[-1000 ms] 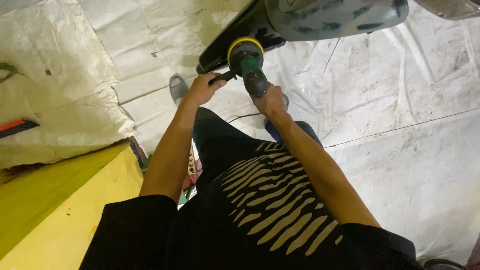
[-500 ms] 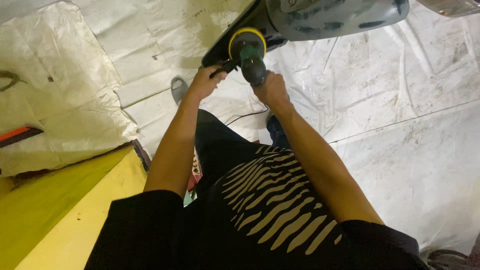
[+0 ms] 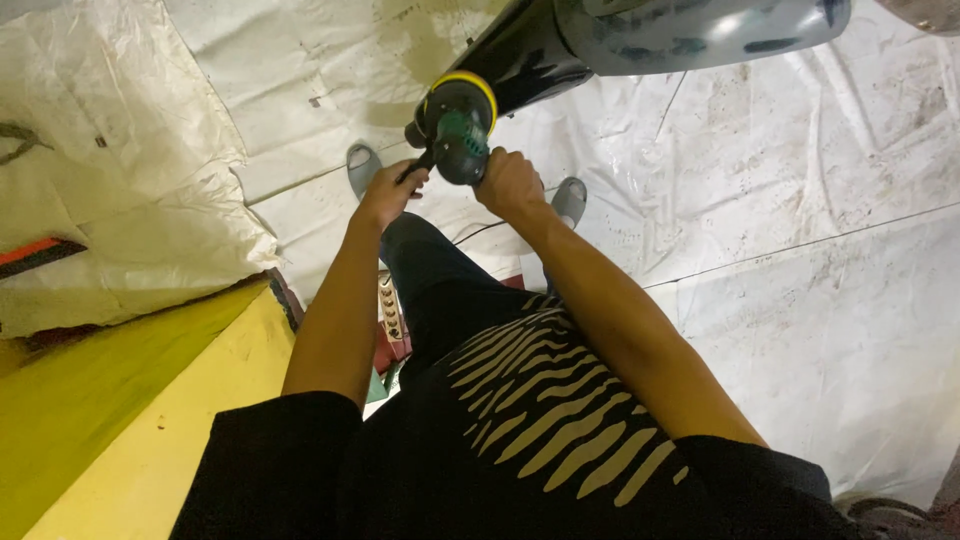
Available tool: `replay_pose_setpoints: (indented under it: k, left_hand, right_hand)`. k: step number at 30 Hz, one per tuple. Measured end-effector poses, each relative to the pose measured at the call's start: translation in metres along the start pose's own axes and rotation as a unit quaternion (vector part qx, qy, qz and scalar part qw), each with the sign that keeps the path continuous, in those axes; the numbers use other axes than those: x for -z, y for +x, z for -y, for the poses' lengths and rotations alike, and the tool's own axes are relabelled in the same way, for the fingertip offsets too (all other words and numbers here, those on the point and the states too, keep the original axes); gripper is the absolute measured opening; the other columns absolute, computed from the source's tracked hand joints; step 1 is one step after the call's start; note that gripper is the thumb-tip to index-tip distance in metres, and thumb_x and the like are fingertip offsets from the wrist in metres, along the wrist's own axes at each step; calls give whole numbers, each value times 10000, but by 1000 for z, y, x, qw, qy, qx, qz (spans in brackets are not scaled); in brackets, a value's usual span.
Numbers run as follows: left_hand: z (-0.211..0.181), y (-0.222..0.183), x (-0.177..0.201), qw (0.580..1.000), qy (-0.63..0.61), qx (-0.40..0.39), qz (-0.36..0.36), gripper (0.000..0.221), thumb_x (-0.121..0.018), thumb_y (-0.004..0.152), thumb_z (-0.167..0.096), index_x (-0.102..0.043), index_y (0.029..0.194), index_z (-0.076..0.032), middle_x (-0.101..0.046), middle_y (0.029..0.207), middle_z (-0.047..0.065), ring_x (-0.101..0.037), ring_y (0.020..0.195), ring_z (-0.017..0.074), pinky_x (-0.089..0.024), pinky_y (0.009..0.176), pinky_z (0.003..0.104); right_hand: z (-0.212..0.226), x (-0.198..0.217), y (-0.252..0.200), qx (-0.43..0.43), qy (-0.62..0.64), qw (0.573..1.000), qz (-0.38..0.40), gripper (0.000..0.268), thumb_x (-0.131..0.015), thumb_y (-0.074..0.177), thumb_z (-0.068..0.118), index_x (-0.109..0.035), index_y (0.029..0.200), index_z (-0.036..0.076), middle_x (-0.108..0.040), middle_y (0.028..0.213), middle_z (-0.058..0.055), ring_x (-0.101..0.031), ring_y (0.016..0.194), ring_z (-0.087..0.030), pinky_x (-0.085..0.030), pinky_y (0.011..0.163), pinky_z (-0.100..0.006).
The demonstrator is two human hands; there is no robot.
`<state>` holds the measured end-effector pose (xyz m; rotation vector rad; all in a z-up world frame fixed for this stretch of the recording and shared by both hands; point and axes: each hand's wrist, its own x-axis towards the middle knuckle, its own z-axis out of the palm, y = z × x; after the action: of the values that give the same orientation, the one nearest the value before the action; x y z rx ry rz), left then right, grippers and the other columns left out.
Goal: The person uses a green electric polisher with a yellow pad to buff the front fairing and headlight area of a black motorcycle. They move the tool in circular motions across the surface, adjusting their grip and position to reach different sections of the vehicle's front.
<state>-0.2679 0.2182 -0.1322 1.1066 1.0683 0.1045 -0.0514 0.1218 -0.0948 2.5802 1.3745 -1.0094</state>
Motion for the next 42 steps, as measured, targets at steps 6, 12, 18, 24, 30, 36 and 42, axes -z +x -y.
replay_pose_setpoints:
  k: [6,12,18,24,30,36,42]
  left_hand:
    - [65,-5,19,997,-57,43,-23,431,-701,987,-183,-616,1350,32,-687,1042,266,-688,1012,330,-636,917,435]
    - [51,-11,-2,1000,-8,7,-13,392,-696,1034,-222,-637,1346,9,-673,1124,300,-668,1050,354,-618,923,471]
    - [13,27,-56,992,101,-72,12,455,-728,1013,-313,-653,1315,19,-707,1068,281,-736,964,332,-650,832,433]
    - [22,38,-91,997,57,-48,34,452,-767,980,-303,-677,1293,11,-704,1126,298,-747,931,332,-636,819,408]
    - [30,34,-55,993,96,-66,-4,470,-738,1013,-360,-674,1306,2,-713,1109,297,-746,881,370,-618,777,469]
    - [-12,56,-31,996,40,-80,-9,293,-725,1016,-209,-711,1210,10,-716,1048,255,-719,934,338,-647,799,423]
    - [-45,48,-16,998,22,-63,-17,368,-692,1038,-227,-650,1307,22,-718,1065,246,-712,961,311,-666,832,419]
  right_hand:
    - [11,-39,-4,57,-15,998,-11,299,-622,808,261,-576,960,7,-650,882,-235,-728,832,-511,-622,710,-570]
    - [1,-7,-24,23,48,998,35,299,-672,810,239,-591,962,-5,-684,865,-268,-729,853,-524,-610,716,-581]
    - [-54,47,-36,-12,0,999,31,373,-751,796,225,-599,1047,-5,-717,931,-276,-730,897,-514,-607,779,-597]
    - [-90,35,-38,-11,43,999,-30,268,-685,812,193,-606,953,-20,-711,840,-292,-722,834,-536,-598,720,-605]
    - [-56,26,-34,15,64,996,-63,256,-732,791,182,-631,936,-4,-722,799,-246,-742,781,-478,-611,646,-555]
    - [-28,45,5,-35,42,998,-44,342,-694,802,306,-589,962,22,-700,854,-257,-730,850,-512,-615,726,-586]
    - [4,61,28,-32,3,999,-21,404,-720,799,357,-590,978,19,-665,916,-214,-724,892,-518,-619,744,-570]
